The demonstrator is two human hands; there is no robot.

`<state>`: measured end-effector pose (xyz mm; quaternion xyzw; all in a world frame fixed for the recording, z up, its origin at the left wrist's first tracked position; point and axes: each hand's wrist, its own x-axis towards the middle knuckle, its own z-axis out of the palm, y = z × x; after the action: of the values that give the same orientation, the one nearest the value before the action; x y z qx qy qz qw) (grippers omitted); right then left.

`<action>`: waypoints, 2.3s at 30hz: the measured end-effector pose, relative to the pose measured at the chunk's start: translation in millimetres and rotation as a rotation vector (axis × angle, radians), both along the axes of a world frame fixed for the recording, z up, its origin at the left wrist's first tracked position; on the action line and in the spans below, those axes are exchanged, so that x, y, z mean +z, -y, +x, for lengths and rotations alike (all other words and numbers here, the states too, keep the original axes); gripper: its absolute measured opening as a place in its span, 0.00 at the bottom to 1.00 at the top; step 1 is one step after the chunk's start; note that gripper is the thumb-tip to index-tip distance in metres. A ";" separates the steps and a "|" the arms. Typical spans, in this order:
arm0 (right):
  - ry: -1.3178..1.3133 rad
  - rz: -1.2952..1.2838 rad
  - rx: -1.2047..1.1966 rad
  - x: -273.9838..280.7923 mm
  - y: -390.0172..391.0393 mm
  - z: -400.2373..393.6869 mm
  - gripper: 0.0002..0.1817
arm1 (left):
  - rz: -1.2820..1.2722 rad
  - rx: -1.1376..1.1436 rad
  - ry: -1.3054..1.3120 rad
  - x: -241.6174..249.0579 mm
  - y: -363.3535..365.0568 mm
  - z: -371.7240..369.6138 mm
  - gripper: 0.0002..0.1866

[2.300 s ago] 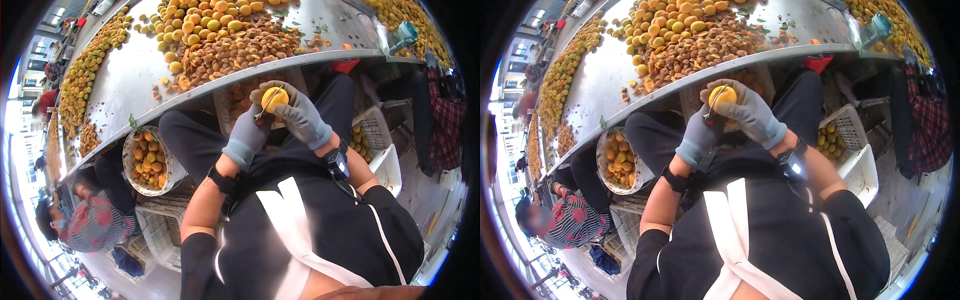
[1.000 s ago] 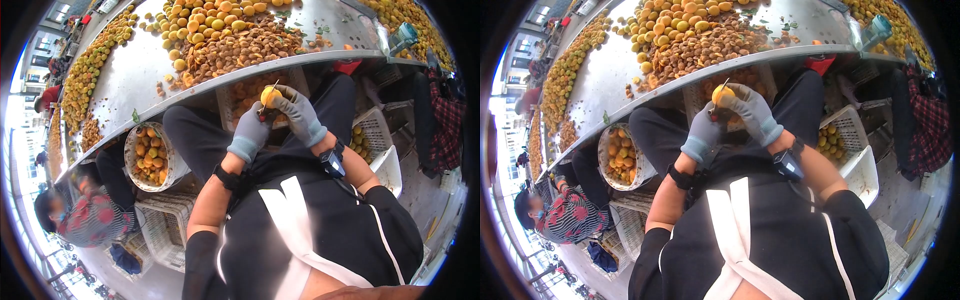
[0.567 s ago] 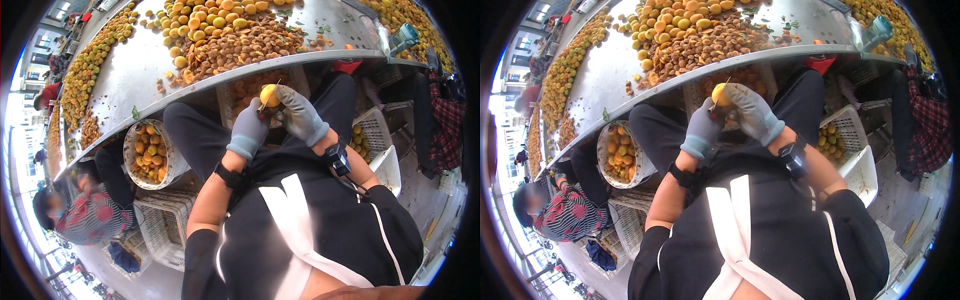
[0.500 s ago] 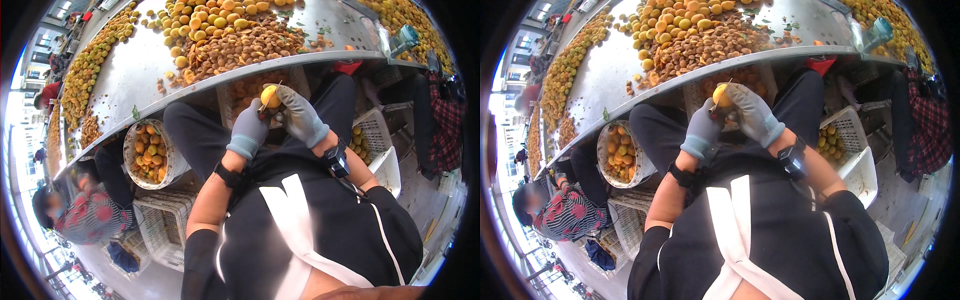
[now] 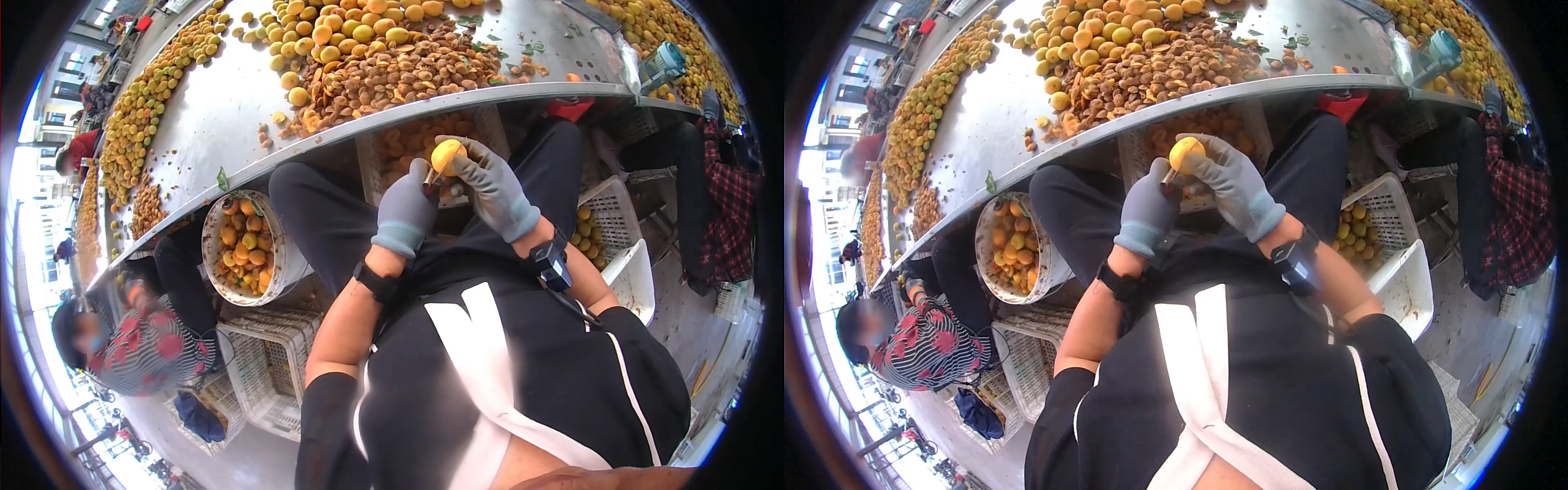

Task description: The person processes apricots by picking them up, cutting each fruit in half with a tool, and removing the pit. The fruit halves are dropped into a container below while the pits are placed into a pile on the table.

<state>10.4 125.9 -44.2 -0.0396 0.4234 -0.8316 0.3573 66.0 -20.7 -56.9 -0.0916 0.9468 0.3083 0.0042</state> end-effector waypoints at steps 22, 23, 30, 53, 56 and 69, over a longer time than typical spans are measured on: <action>0.022 0.023 0.156 -7.0 -11.3 -14.6 0.24 | 0.503 -0.085 -0.018 -23.5 3.0 -4.9 0.15; 0.024 0.024 0.152 -10.4 -13.6 -16.3 0.24 | 0.542 -0.086 0.019 -23.0 2.1 -5.2 0.14; 0.082 -0.002 0.193 -18.2 -15.5 -24.6 0.25 | 1.051 0.068 0.137 -33.4 4.8 -10.9 0.08; 0.419 -0.269 0.074 -82.0 -5.1 -46.5 0.14 | 1.302 0.193 0.295 -44.5 22.9 -4.4 0.01; 0.349 -0.116 -0.018 -58.3 4.0 -39.0 0.15 | 1.200 0.143 0.270 -26.1 19.0 -2.0 0.02; 0.400 -0.096 0.086 -46.3 2.6 -14.9 0.17 | 1.480 0.047 0.127 10.6 33.8 0.9 0.06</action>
<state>-4.6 123.3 -90.5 0.0912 0.3016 -0.8262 0.4669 66.9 -54.5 -46.3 -0.1026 0.4875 0.8597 0.1130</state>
